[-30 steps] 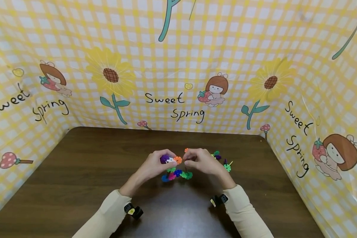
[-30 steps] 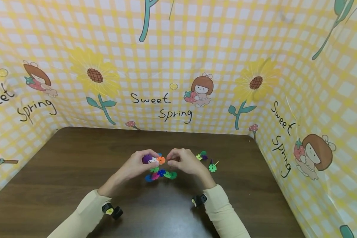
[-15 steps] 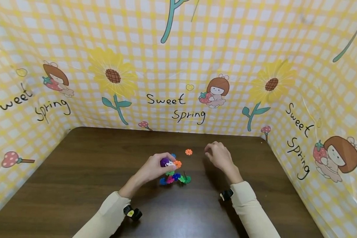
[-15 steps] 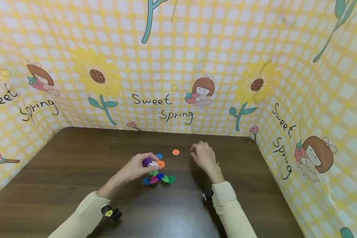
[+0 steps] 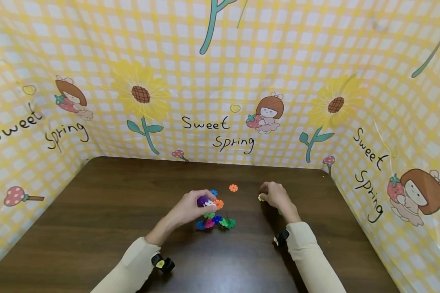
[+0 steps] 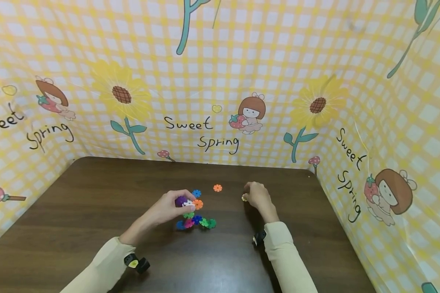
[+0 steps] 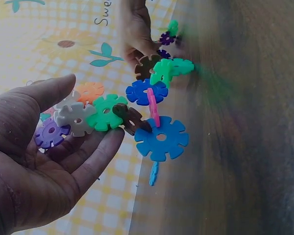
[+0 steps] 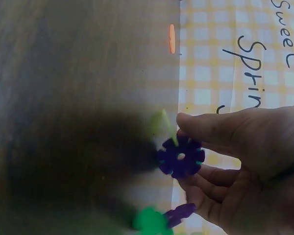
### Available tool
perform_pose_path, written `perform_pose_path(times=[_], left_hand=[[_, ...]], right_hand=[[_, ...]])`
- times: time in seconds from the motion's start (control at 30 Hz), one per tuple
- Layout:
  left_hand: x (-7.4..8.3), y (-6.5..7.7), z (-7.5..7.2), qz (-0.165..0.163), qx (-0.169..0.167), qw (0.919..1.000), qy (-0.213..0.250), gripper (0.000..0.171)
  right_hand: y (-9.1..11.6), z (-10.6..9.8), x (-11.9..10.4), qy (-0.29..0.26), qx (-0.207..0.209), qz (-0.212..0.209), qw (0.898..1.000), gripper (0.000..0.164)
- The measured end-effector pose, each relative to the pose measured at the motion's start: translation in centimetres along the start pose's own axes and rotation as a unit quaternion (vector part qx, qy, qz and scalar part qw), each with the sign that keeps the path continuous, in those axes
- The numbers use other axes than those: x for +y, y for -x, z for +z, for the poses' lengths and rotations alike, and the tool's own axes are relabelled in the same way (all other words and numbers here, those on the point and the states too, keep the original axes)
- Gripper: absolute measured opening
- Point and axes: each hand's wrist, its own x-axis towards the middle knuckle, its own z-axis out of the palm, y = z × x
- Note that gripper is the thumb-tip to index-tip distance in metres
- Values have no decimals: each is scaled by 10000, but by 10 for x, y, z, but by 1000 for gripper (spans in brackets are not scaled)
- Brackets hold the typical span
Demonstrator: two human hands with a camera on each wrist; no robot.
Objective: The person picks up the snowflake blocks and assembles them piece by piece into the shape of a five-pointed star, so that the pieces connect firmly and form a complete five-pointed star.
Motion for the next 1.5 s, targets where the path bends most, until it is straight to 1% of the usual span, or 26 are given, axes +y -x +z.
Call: perform_pose_path(times=[0.17, 0.23, 0.33, 0.4, 0.47, 0.6, 0.7, 0.8, 0.9, 0.93, 1.0, 1.1, 1.17, 1.23, 1.33, 1.43, 1.5], left_hand=[[2, 1, 0, 24, -2, 10000, -36, 21], [2, 1, -1, 5, -4, 10000, -25, 22], [2, 1, -1, 10, -12, 10000, 4, 22], [3, 1, -1, 16, -15, 10000, 22, 21], [3, 2, -1, 1, -12, 10000, 25, 21], [3, 2, 0, -35, -28, 10000, 21, 22], [3, 2, 0, -52, -43, 10000, 36, 22], [3, 2, 0, -55, -53, 9999, 78, 22], [3, 2, 0, -67, -60, 9999, 135, 22], [3, 2, 0, -65, -56, 9999, 143, 22], [3, 2, 0, -57, -51, 9999, 150, 22], [2, 2, 1, -66, -53, 9999, 150, 21], [0, 2, 1, -73, -64, 9998, 152, 20], [-1, 1, 2, -79, -77, 9998, 171, 20], [-2, 1, 3, -57, -69, 9997, 219, 18], [-2, 0, 3, -26, -41, 9995, 312, 18], [-1, 0, 3, -31, -34, 9993, 372, 18]], right_hand=[[-2, 4, -1, -239, -42, 172, 9996, 22], [-2, 6, -2, -439, -60, 181, 9989, 21], [-1, 8, -4, -941, -78, 108, 9955, 22], [-1, 10, -6, -1345, -176, 16, 9908, 24], [1, 11, -8, -1600, -295, -80, 9866, 26], [7, 10, -13, -1751, -596, -186, 9826, 31], [11, 10, -17, -1793, -733, -205, 9808, 30], [13, 12, -18, -2166, -815, -195, 9727, 21], [13, 15, -18, -2721, -865, -285, 9579, 12], [13, 15, -19, -2870, -873, -354, 9533, 9], [14, 15, -20, -2940, -794, -553, 9509, 6], [17, 14, -25, -2742, -563, -968, 9551, 6], [19, 13, -30, -2611, -429, -1275, 9559, 5], [22, 11, -35, -2621, -389, -1572, 9514, 5], [26, 8, -44, -2834, -506, -1845, 9397, 6], [31, 5, -53, -3067, -696, -1934, 9294, 9], [34, 3, -57, -3155, -775, -1920, 9261, 11]])
